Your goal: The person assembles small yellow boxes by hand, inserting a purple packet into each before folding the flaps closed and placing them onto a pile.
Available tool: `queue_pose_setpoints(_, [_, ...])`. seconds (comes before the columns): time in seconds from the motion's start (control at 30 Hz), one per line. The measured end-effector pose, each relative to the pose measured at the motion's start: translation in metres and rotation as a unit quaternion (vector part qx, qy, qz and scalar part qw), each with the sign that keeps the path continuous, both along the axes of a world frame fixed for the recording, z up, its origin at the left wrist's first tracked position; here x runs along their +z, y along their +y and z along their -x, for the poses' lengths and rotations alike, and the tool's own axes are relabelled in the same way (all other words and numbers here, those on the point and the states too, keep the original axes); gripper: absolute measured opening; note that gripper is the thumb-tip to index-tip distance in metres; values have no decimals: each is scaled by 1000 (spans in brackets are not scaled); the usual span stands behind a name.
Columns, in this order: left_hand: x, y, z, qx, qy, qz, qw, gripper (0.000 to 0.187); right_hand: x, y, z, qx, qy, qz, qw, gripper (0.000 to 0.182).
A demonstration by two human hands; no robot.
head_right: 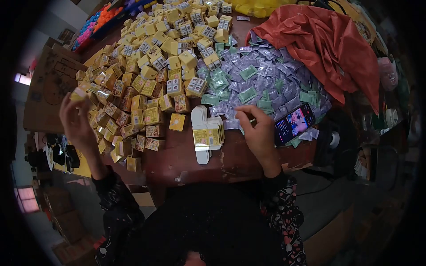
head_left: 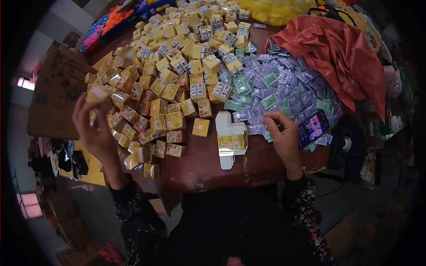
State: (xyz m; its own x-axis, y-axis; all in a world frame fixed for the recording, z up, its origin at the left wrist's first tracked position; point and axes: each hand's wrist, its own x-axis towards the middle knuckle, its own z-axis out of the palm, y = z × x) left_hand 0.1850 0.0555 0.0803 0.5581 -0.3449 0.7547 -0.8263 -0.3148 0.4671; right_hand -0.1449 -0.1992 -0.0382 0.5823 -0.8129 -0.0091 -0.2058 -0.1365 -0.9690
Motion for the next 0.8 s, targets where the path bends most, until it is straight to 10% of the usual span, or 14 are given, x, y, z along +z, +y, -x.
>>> queue_pose_setpoints(0.2, [41,6,-24,170,-202,-87,961,38,-6,25,-16,95,105,100,985,25])
queue_pose_setpoints(0.3, [-20,-3,52,-82,222,-31,971,33,0,35,-14,124,149,144,970,39])
queue_pose_setpoints(0.37, [-58,-16,105,-139,308,-135,931,34,3,42,-13,148,165,193,956,46])
queue_pose_setpoints(0.63, [-128,-54,178,-157,420,-242,861,34,-18,55,-15,154,160,246,944,52])
queue_pose_setpoints(0.8, [-124,-49,174,-169,391,-194,884,19,-11,54,-9,136,111,84,981,29])
